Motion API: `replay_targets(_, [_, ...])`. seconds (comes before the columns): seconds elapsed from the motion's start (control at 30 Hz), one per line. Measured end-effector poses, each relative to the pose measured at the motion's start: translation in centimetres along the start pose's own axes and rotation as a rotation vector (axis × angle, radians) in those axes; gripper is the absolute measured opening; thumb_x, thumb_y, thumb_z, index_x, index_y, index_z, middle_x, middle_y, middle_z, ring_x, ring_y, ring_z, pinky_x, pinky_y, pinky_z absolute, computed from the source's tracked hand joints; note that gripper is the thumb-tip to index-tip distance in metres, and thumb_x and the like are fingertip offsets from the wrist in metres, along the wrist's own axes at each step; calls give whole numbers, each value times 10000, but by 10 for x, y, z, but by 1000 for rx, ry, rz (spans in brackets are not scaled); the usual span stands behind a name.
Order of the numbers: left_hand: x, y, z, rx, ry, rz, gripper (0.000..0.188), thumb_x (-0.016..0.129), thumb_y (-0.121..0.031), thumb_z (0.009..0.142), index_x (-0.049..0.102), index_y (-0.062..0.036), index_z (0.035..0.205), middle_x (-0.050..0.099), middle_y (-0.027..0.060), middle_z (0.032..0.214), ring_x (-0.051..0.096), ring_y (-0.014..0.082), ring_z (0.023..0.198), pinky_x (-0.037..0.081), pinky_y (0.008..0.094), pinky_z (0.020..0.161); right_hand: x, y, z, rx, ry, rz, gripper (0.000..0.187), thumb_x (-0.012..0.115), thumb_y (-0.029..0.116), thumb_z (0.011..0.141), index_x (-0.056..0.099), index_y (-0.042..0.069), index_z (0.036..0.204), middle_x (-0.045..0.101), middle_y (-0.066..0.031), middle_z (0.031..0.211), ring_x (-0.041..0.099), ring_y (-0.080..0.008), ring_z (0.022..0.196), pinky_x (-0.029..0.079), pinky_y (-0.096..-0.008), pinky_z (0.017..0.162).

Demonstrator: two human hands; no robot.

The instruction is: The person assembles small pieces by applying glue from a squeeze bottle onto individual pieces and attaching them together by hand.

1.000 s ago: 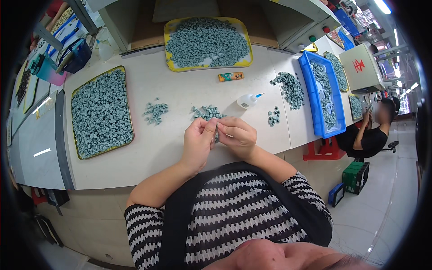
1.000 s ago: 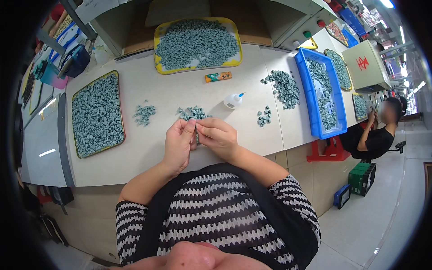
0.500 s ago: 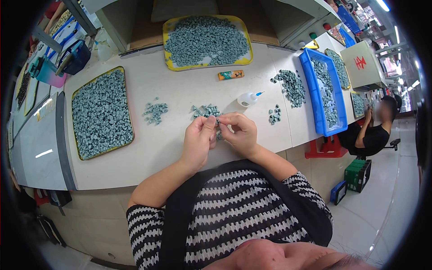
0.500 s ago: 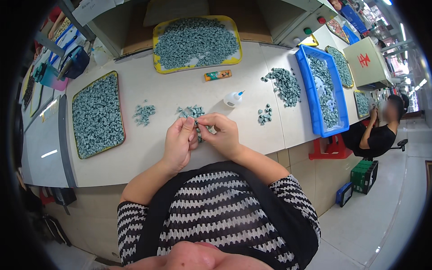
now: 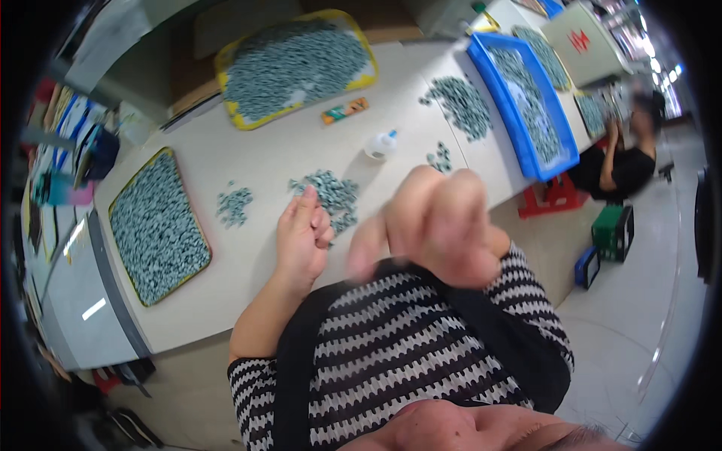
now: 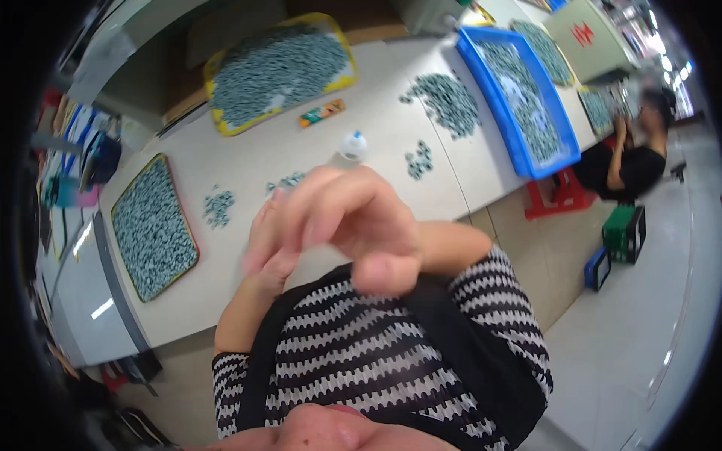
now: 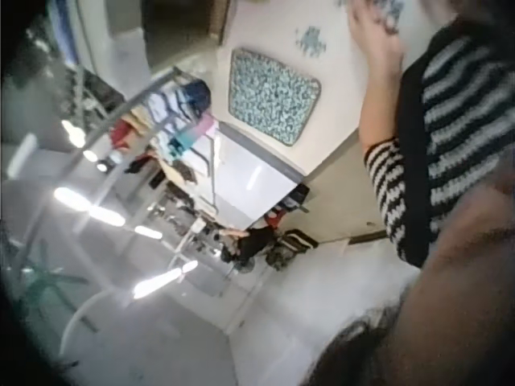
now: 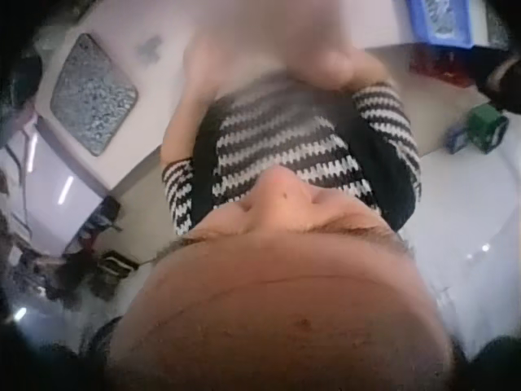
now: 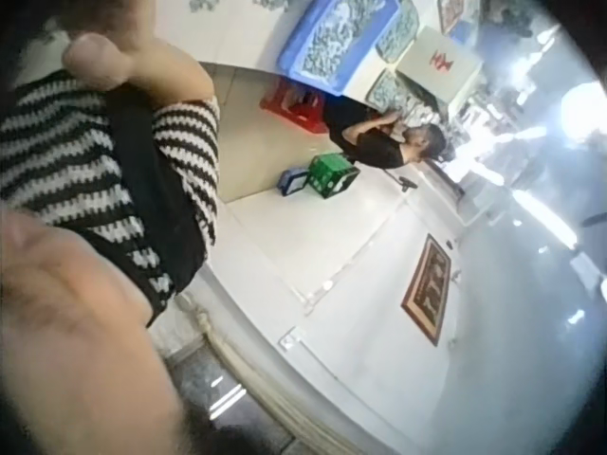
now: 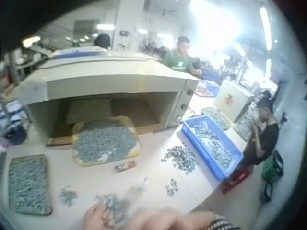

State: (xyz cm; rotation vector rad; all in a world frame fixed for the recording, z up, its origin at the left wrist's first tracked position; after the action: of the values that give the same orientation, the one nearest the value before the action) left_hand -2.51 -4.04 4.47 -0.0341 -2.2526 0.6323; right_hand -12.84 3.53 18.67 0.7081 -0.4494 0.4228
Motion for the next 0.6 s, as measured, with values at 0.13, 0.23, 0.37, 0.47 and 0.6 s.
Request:
replay_targets(0.13, [6,25,11,11,-51,-24,262,529,-262,931,415,-117,744,346,-44,584,287,46,472,212,202,401,18,31,14,-229,129,416,352,567,273,867,462,-23,1025,486,-175,939,571,-293,890,532,-345,662])
replay_targets(0.23, [16,30,13,11,-39,-34,259,518,-258,936,417,-116,744,343,-44,582,289,46,476,211,200,403,-12,75,14,-247,121,395,343,565,270,868,462,-20,1021,487,-172,935,572,-291,881,531,-344,659])
replay_targets(0.37, [33,32,5,15,16,4,255,504,-257,942,418,-116,748,343,-46,581,285,43,481,210,199,407,5,86,3,-257,127,389,331,562,264,870,461,-16,1014,488,-169,929,574,-289,870,528,-343,655])
replay_targets(0.47, [30,31,-1,2,2,-1,252,501,-258,943,422,-115,752,344,-47,582,281,44,484,210,201,409,10,78,3,-242,141,409,322,560,261,872,460,-12,1010,489,-167,925,576,-287,861,527,-342,653])
replay_targets(0.6, [30,31,-2,-273,134,-586,245,502,-258,942,431,-111,759,343,-46,579,279,47,483,211,201,408,-11,90,12,-230,141,405,309,557,256,874,460,-8,1004,490,-164,919,578,-285,850,525,-341,649])
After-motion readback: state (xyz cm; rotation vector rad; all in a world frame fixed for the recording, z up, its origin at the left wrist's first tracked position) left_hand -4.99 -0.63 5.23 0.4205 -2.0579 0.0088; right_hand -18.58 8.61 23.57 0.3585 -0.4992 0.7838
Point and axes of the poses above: each hand's wrist, its own z-axis towards the middle knuckle, its own x-axis out of the palm, y = z × x, the point moved 2 cm from there along z, towards the middle knuckle
